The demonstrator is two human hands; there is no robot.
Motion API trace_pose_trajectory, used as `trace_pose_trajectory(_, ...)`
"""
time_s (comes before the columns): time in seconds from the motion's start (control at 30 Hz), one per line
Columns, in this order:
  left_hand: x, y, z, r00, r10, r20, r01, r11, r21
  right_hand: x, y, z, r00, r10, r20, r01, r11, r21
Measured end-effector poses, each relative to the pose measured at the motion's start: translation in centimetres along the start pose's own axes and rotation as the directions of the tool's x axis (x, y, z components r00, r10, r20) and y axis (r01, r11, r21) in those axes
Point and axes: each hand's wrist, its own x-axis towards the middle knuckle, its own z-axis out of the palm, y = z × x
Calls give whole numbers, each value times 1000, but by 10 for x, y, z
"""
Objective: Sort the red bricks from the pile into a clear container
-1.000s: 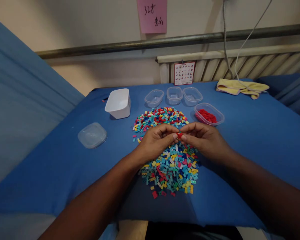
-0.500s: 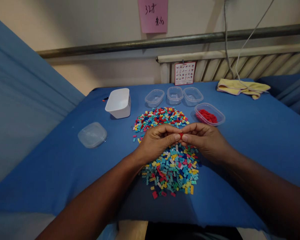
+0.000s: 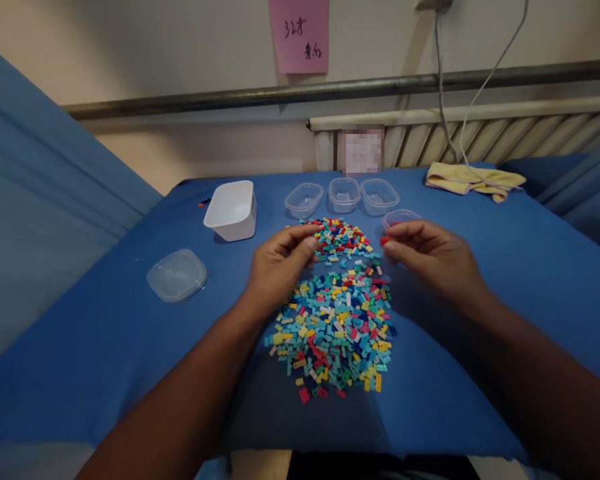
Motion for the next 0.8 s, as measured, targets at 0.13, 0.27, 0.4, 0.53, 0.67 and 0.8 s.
trace_pose_trajectory(0.13,17,-3,-27,985,33,-172,-7,989,150,14,4,-35,965,-169,-201,96,939,-329)
trace_pose_trajectory(0.27,14,-9,-31,997,78,-2,-74,952,298,11,2,-40,925,-378,-37,285,757,-589)
trace_pose_trajectory(0.4,-1,-15,-8,883,169,438,-391,781,487,-1,4,-12,872,-416,259,489,713,-502)
trace_pose_trajectory(0.53,-7,-21,18,769,156,620,-576,591,565,-8,17,8,850,-356,389,510,743,-433)
trace_pose_trajectory(0.67,-6,-24,26,755,129,642,-596,544,591,-7,30,5,851,-285,440,482,756,-443)
trace_pose_trajectory(0.8,-6,-23,21,779,204,593,-574,614,542,-3,36,1,845,-270,461,500,703,-505)
